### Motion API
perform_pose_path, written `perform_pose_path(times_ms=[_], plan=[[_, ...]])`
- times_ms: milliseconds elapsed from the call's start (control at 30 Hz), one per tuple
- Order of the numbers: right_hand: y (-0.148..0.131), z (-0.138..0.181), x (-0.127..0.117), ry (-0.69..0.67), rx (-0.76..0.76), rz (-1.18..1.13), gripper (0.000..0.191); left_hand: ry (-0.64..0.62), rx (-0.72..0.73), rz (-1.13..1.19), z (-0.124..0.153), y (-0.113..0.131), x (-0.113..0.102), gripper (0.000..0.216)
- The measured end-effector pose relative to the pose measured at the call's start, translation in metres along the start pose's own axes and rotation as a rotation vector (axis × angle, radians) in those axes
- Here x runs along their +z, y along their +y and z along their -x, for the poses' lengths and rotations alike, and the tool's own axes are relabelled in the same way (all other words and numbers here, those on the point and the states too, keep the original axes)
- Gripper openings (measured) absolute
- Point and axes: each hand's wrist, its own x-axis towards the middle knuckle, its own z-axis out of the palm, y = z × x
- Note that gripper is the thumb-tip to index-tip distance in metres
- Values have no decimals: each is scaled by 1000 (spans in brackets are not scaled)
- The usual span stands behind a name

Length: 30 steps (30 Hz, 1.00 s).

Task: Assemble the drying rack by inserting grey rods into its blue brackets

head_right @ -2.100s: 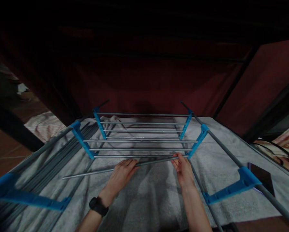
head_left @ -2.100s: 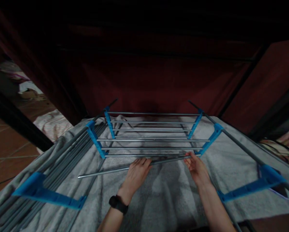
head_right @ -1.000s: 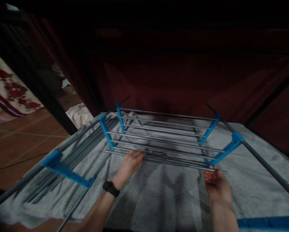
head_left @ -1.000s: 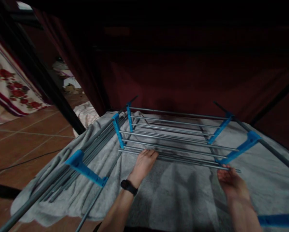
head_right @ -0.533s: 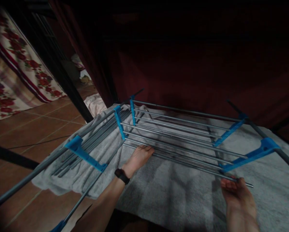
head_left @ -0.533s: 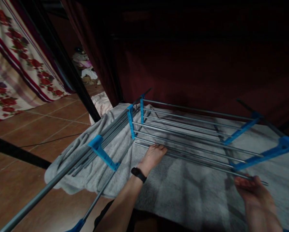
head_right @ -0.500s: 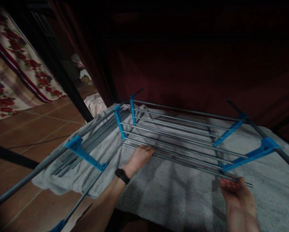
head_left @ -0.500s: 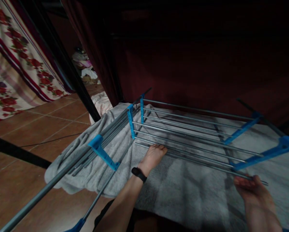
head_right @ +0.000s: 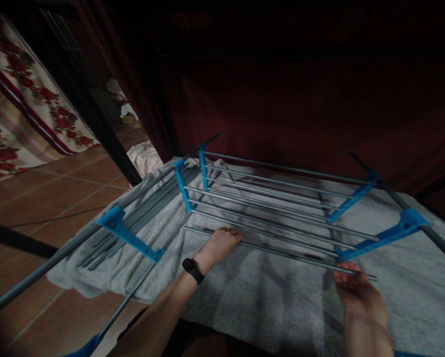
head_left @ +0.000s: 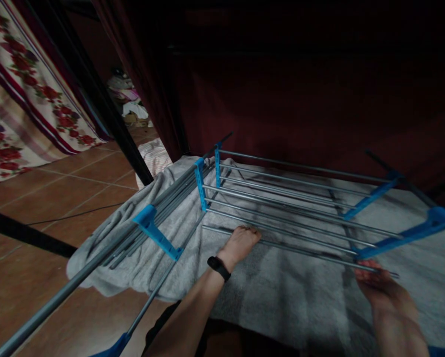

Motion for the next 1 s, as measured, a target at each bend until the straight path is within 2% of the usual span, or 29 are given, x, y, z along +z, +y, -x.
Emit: perform_pose_path(times_ms=[67, 133, 533, 700, 833, 1000], plan=[[3, 8, 8, 103, -22, 24, 44, -4, 3, 3, 0, 2, 1, 26], [6, 14, 14, 137, -27, 34, 46, -13, 4, 4, 1, 4, 2, 26], [8, 20, 16, 138, -71, 40, 29, -11, 13, 25, -1, 9, 12, 29], [9, 13, 11, 97, -88, 40, 28, -28, 5, 22, -2, 11, 11, 30], [10, 14, 12, 56, -57, 43, 26, -25, -1, 30, -3, 11, 10, 22], [11, 21, 15, 55, -60, -16, 23, 0, -8, 68, -2, 13, 0, 15]])
